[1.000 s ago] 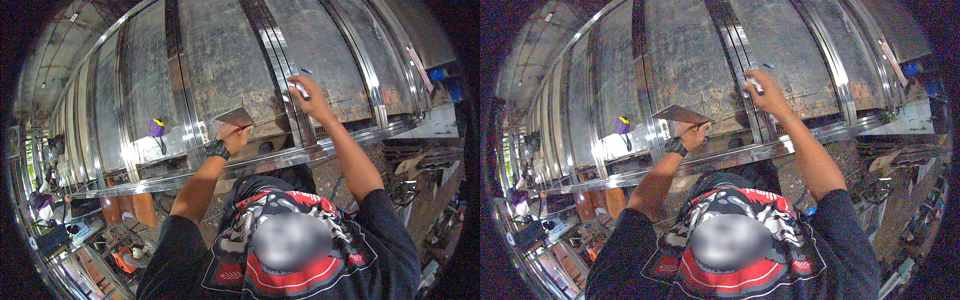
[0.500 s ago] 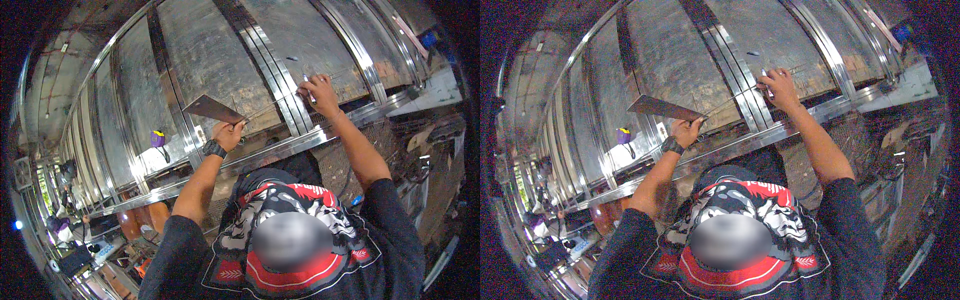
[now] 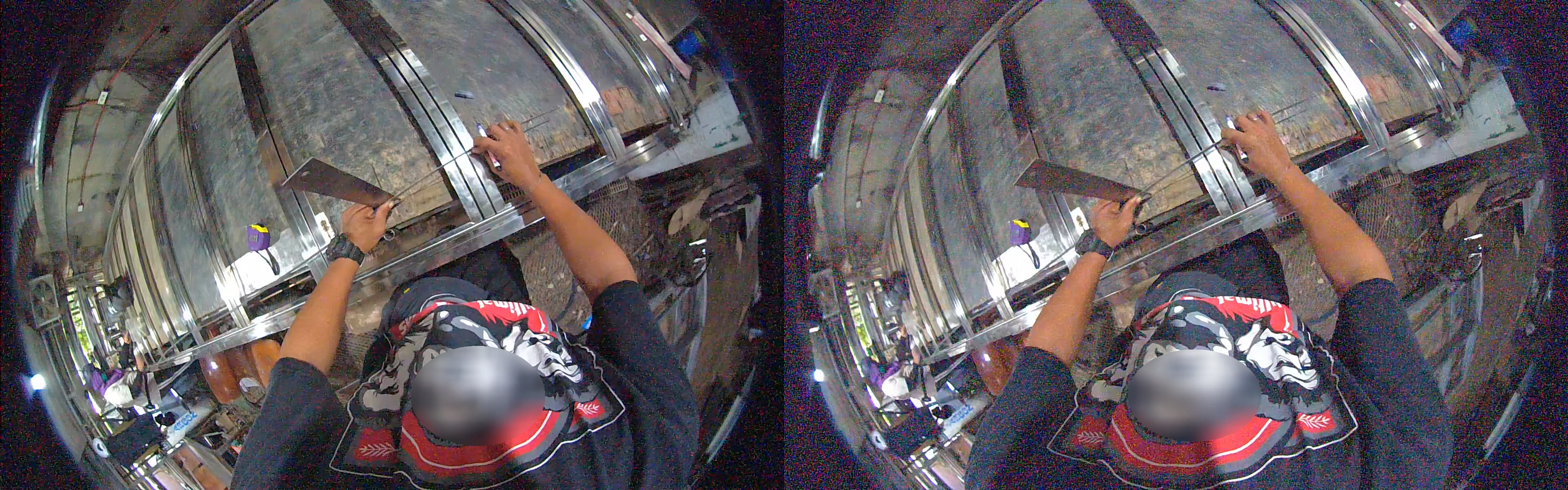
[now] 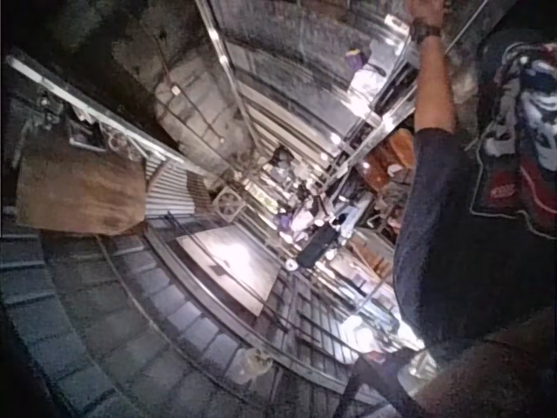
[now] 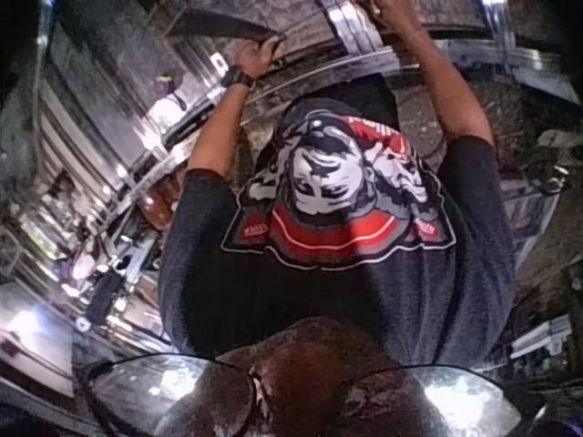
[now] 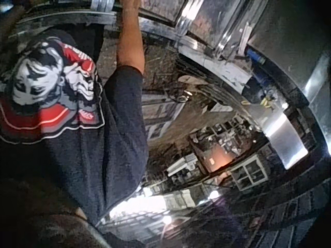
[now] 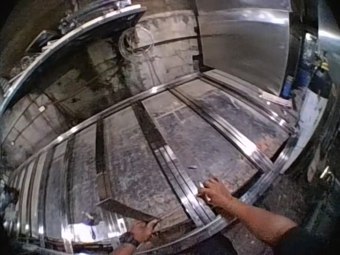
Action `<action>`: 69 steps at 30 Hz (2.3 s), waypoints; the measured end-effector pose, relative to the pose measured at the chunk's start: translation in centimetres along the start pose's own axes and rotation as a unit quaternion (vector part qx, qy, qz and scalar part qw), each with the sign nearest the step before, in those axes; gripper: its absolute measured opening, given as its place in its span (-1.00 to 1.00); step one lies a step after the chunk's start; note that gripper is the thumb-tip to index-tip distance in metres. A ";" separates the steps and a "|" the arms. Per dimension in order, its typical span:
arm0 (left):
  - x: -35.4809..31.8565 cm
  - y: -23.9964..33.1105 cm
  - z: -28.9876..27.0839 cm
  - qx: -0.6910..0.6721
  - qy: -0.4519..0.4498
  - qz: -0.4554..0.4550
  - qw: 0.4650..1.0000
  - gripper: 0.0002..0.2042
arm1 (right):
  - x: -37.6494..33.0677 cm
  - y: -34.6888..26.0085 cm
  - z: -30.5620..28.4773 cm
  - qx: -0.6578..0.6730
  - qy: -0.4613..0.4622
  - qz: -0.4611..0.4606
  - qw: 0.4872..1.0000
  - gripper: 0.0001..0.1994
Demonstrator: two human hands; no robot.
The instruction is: The person uses a metal square and a marker to draw straight lines along the edges of metal frame pieces on a workbench. After marking, the person picks up a long metal bar and walks through the workshop.
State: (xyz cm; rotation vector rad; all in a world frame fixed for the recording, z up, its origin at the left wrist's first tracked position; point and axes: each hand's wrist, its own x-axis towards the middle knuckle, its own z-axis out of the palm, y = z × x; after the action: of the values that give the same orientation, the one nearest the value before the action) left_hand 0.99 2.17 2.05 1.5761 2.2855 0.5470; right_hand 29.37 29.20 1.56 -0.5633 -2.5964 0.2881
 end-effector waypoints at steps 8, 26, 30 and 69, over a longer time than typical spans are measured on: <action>0.0 1.4 -1.4 0.065 -0.043 -0.025 0.997 -0.46 | 0.8 -3.0 0.5 -0.018 0.032 -0.023 0.999 -0.77; -0.4 1.0 0.5 -0.066 0.067 -0.019 0.995 -0.35 | 1.0 -6.5 1.6 0.015 0.014 -0.016 1.000 -0.82; -0.4 1.0 0.5 -0.057 0.070 -0.014 0.996 -0.43 | 1.2 -7.0 1.5 0.018 0.005 -0.019 1.000 -0.82; -0.3 1.1 0.5 -0.033 0.089 0.019 0.995 -0.60 | 2.4 -6.8 0.8 0.060 -0.034 -0.049 0.996 -0.58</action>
State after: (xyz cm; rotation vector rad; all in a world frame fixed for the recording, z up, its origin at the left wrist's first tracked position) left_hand 2.26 2.27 2.12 1.5995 2.3407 0.7949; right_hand 24.72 24.06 3.87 -0.3889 -2.6417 0.4340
